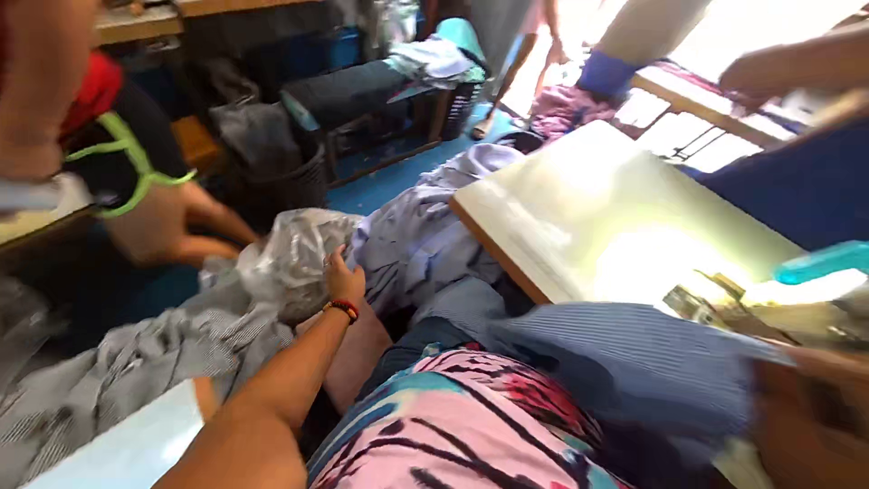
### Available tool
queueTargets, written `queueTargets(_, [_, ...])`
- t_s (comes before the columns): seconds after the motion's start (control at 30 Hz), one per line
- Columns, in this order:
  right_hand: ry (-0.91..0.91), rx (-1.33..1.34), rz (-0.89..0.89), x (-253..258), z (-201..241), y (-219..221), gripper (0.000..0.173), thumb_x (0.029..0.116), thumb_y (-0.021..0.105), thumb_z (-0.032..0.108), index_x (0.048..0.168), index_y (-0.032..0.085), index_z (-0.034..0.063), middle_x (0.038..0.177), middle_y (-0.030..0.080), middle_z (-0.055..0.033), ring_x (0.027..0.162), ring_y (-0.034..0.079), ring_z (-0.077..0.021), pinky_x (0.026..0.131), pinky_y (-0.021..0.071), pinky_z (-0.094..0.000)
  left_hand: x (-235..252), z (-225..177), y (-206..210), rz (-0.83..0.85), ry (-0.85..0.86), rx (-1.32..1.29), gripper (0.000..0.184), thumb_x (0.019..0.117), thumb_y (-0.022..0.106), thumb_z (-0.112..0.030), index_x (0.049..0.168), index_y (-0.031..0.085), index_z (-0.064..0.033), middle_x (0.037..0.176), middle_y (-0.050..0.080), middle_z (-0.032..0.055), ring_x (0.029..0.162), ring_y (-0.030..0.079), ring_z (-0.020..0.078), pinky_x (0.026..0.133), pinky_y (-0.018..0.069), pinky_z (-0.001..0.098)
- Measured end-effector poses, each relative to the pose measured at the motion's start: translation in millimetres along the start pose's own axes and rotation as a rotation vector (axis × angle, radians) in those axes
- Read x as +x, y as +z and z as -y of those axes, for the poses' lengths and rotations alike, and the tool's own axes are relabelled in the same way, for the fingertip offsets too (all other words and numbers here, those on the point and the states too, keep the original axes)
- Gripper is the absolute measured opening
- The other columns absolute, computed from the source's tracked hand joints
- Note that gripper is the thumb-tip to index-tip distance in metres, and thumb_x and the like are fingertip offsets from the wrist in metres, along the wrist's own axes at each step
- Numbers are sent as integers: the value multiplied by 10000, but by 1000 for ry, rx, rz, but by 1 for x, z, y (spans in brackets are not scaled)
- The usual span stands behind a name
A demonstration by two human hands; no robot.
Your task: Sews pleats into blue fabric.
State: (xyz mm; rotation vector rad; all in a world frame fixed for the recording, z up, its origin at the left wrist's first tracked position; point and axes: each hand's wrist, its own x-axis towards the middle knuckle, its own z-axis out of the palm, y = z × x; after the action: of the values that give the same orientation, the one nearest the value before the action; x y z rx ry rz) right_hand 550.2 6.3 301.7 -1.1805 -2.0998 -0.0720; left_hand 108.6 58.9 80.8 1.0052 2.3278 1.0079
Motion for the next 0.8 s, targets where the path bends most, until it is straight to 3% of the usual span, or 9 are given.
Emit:
queueTargets(0.07, [14, 125, 56, -6, 0, 22, 238, 1012, 592, 157, 936, 706, -38, 857, 700, -143, 836, 648, -107, 799, 523, -206, -32, -62, 18, 189, 349, -162, 480, 960, 623, -45, 1415, 513, 56, 1444, 503, 304, 1308, 532, 428, 1062, 470, 555])
queueTargets(0.13, [119, 247, 133, -10, 5, 41, 233, 988, 603, 191, 920, 734, 11, 866, 724, -87, 828, 670, -68, 781, 545, -210, -71, -114, 27, 490, 653, -343, 370, 972, 602, -103, 1317, 606, 31, 1362, 598, 213, 1262, 583, 305, 1047, 497, 480])
queueTargets(0.2, [248, 388, 226, -13, 7, 52, 215, 990, 611, 195, 936, 734, 27, 883, 717, -50, 836, 653, -34, 790, 538, -203, -105, -155, 29, 811, 905, -430, 426, 1006, 597, -280, 1342, 620, -18, 1382, 617, 126, 1328, 553, 206, 1112, 464, 429])
queueTargets(0.27, [350, 499, 259, -19, 5, 57, 209, 994, 620, 207, 936, 724, 34, 858, 690, -13, 796, 617, 8, 753, 517, -171, -132, -180, 33, 1001, 1041, -455, 526, 1009, 581, -399, 1368, 621, -16, 1359, 640, 111, 1305, 568, 168, 1110, 462, 397])
queueTargets(0.37, [467, 604, 244, -29, -1, 57, 191, 996, 623, 225, 906, 691, 71, 805, 647, 53, 738, 576, 54, 691, 488, -141, -152, -195, 42, 1119, 987, -565, 510, 980, 659, -404, 1285, 645, 4, 1140, 714, 35, 1051, 658, 53, 948, 548, 274])
queueTargets(0.43, [532, 633, 222, -37, -5, 54, 173, 989, 626, 228, 896, 678, 92, 786, 637, 71, 720, 570, 58, 674, 480, -142, -157, -197, 49, 1142, 929, -587, 382, 954, 718, -284, 1208, 669, -4, 1063, 715, 13, 941, 667, 31, 852, 571, 234])
queueTargets(0.53, [596, 648, 190, -49, -10, 51, 155, 980, 639, 220, 898, 682, 95, 781, 633, 79, 708, 561, 63, 666, 472, -133, -164, -197, 58, 1182, 824, -627, 141, 958, 698, -121, 1063, 704, -28, 867, 680, -60, 756, 619, -24, 711, 541, 169])
queueTargets(0.63, [642, 674, 173, -57, -14, 50, 135, 971, 657, 207, 884, 675, 105, 779, 636, 83, 701, 563, 66, 656, 472, -127, -170, -200, 61, 1252, 692, -644, 83, 961, 673, -78, 1037, 699, -57, 813, 685, -82, 722, 626, -24, 698, 543, 171])
queueTargets(0.8, [603, 545, 142, -71, -18, 52, 190, 973, 650, 265, 900, 696, 96, 790, 633, 65, 708, 559, 54, 650, 471, -138, -181, -203, 71, 1232, 615, -573, 109, 940, 701, -65, 1040, 706, -25, 848, 693, -40, 731, 622, -15, 708, 542, 180])
